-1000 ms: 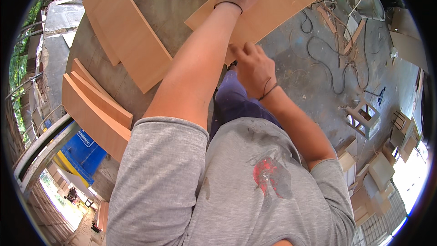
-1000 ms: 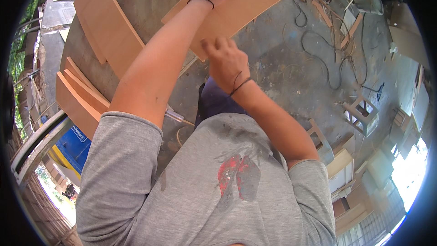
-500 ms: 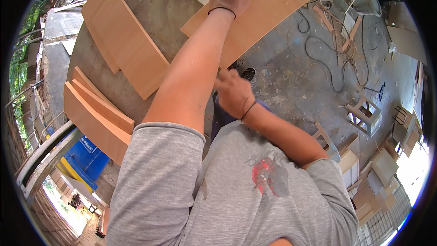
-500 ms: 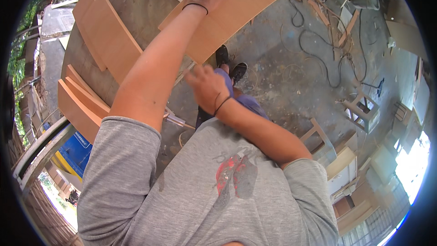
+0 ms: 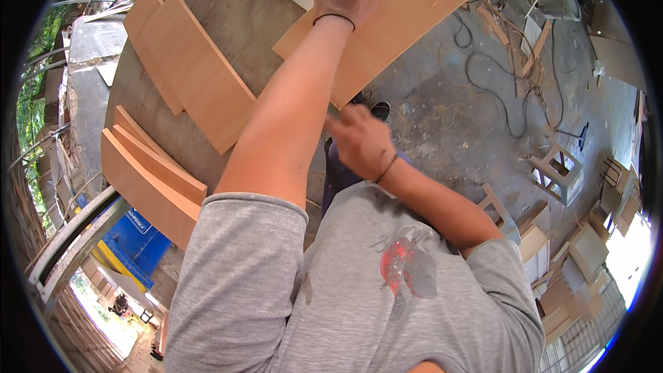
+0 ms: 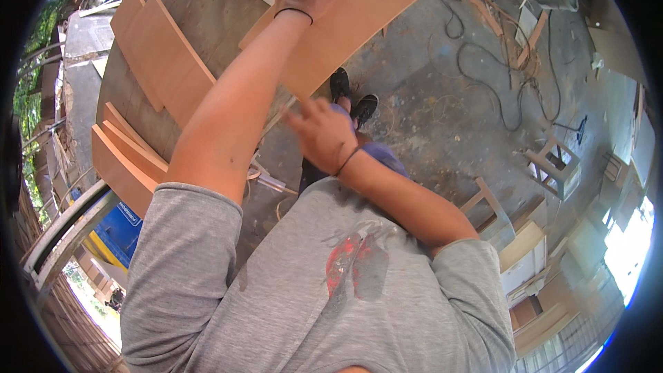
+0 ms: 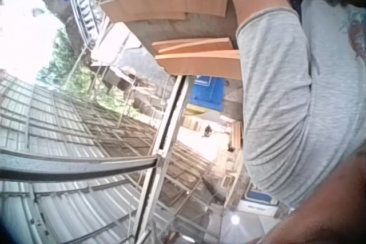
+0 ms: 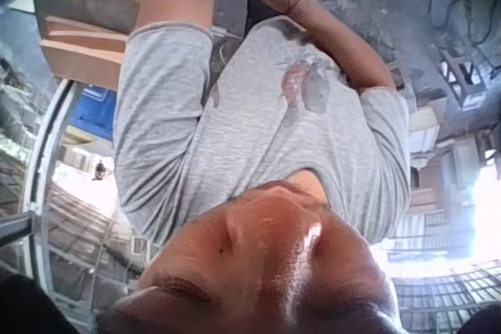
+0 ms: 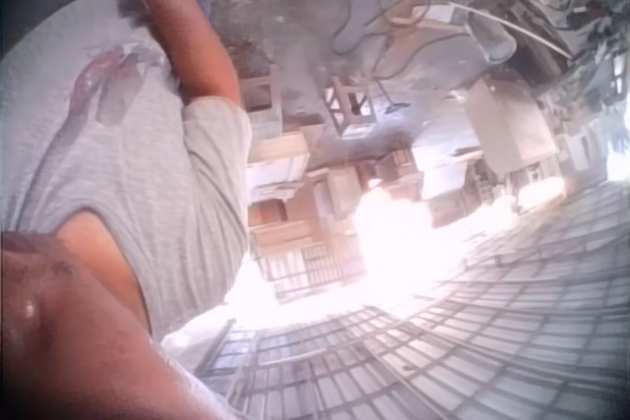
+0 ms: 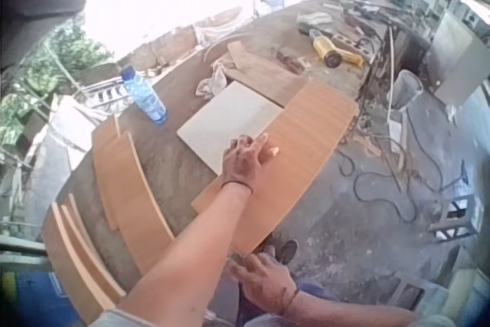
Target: The person sands the edges and surface of a wooden board using a small sanding block held in the right hand.
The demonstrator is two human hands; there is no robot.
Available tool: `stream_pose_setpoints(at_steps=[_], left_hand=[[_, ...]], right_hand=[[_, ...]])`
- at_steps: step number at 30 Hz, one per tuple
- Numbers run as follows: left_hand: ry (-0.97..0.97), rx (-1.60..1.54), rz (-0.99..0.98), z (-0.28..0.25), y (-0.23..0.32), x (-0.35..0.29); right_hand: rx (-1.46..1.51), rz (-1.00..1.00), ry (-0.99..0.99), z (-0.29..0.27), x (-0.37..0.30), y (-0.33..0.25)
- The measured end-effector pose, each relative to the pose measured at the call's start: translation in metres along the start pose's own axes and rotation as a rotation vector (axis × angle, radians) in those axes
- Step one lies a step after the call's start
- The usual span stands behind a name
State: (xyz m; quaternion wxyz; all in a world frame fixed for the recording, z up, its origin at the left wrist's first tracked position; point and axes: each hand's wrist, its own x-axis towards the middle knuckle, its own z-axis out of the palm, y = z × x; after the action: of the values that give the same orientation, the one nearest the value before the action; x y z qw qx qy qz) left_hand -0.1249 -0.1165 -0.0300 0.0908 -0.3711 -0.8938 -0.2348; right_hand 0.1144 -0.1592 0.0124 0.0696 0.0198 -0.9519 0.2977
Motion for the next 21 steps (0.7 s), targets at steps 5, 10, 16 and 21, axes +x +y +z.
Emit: stream_pose_setpoints(at_steps=[5,10,16,21], left_hand=[[-0.031,-0.005,-0.007,-0.006,0.006,-0.002],[-0.021,0.028,-0.001,-0.005,0.006,0.000],[-0.051,0.000,-0.034,-0.009,0.008,0.000],[-0.039,0.021,-0.011,-0.004,0.005,-0.001]], right_hand=[[-0.132,0.301,-0.014,-0.037,0.030,0.038],[-0.032,0.105,0.005,-0.002,0.016,0.003],[-0.029,0.271,0.078,-0.035,0.031,0.035],[-0.059,0.183,0.025,-0.019,0.022,0.030]])
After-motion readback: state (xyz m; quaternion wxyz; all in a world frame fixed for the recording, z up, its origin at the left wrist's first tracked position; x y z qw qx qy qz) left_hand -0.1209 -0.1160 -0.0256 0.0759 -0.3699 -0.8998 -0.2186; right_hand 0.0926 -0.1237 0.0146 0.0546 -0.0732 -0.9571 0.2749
